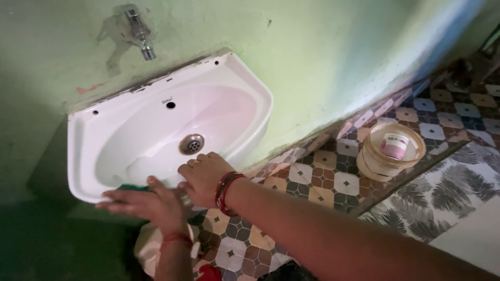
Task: The person scrubs the interior and rim of a white wall-mounted bathroom sink using a green sponge. The person repeatedly wipes the basin and edges with the sponge throughout the clip.
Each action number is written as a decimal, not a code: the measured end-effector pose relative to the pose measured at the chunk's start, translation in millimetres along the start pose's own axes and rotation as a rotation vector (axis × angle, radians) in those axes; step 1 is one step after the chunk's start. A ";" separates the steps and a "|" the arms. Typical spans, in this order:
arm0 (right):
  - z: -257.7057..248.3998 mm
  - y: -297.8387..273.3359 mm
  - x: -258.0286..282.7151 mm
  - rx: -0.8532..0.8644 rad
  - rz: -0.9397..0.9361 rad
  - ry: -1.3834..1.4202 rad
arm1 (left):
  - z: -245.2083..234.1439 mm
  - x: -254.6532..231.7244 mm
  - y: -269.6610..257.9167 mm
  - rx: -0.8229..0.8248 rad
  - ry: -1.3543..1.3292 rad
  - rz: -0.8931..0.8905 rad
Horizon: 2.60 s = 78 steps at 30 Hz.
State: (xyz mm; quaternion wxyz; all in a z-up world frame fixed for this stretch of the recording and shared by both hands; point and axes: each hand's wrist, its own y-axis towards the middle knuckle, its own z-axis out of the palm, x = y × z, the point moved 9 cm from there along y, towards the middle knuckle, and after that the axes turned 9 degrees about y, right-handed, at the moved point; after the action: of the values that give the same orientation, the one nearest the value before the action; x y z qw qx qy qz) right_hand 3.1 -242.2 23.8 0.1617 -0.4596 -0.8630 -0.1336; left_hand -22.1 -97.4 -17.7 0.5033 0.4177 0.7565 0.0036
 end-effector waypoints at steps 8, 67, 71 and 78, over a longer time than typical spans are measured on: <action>-1.7 2.0 11.1 0.098 0.017 -0.078 | 24.6 105.2 57.6 0.043 -0.531 -0.423; 18.1 46.6 57.4 0.105 -0.146 0.071 | -42.6 22.0 94.9 0.044 0.369 0.430; 13.7 37.5 41.8 0.120 -0.002 0.091 | -51.1 5.3 51.1 -0.012 0.447 0.541; -0.4 18.1 20.1 0.008 0.065 -0.053 | -37.9 -12.6 18.3 0.064 0.565 0.606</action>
State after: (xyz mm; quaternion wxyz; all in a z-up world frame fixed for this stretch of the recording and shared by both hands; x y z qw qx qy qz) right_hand 7.7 -217.5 33.7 0.1449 -0.4903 -0.8520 -0.1126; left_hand -37.8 -77.8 18.4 0.2386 0.6196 0.7073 0.2427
